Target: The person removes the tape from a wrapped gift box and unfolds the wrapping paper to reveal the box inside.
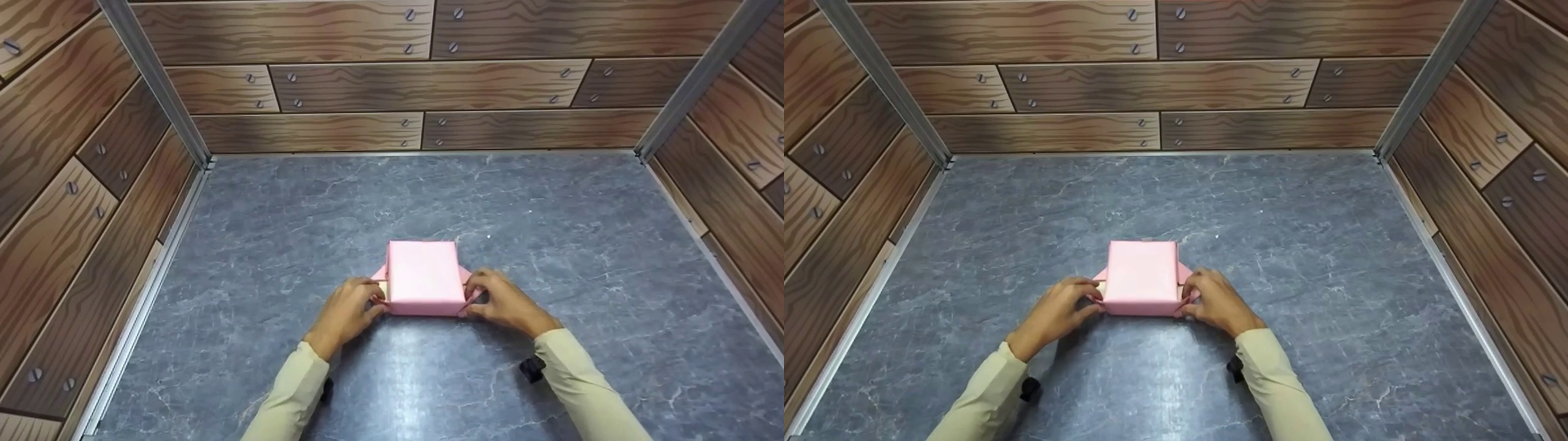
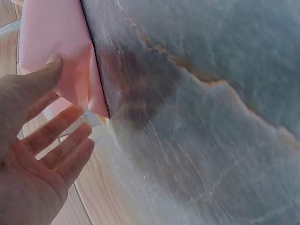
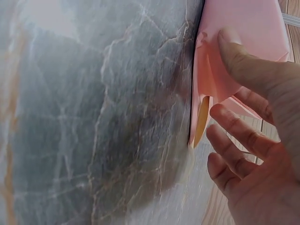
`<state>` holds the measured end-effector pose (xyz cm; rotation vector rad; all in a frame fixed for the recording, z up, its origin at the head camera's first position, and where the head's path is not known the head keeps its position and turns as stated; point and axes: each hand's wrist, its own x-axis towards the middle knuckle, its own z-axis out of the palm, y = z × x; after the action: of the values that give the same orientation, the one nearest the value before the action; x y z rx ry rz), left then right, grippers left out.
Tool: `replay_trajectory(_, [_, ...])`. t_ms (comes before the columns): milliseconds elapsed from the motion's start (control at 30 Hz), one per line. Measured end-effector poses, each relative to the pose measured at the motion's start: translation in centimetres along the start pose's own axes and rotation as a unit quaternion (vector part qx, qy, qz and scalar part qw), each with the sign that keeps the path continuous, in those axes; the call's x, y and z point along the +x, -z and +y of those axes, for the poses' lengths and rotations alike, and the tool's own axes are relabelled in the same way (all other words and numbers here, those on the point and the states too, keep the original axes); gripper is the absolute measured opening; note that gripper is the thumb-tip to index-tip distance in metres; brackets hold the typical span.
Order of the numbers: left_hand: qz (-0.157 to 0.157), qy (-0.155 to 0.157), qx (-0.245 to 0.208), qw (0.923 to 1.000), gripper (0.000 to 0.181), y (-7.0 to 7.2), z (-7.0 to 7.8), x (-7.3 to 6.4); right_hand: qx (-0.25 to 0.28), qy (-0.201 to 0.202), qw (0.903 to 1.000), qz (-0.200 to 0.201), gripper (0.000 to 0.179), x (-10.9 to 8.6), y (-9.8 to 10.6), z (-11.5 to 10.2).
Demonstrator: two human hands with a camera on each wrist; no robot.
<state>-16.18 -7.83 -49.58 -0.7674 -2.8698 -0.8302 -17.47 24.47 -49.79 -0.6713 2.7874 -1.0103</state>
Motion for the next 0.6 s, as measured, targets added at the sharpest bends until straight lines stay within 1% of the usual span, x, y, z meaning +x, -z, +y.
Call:
replay_trajectory(167, [0.008, 0.011, 0.006, 0.9999, 0.012, -0.02, 0.07, -0.2, -0.017, 0.003, 0.9997, 0.018, 0.03, -0.17, -0.07, 0.1])
replay_trajectory(333, [0.003, 0.025, 0.012, 0.9996, 0.015, -0.02, 0.11, -0.34, -0.024, 0.009, 0.9994, 0.023, 0.034, -0.37, -0.07, 0.15])
replay_trajectory(467, [-0.008, 0.027, 0.006, 0.9996, 0.017, -0.13, -0.03, -0.45, -0.03, 0.0, 0.9993, 0.023, 0.039, -0.55, -0.12, 0.17])
replay_trajectory(600, [-0.016, 0.031, -0.003, 0.9994, 0.019, -0.18, -0.05, -0.51, -0.028, -0.019, 0.9991, 0.023, 0.042, -0.81, -0.21, 0.03])
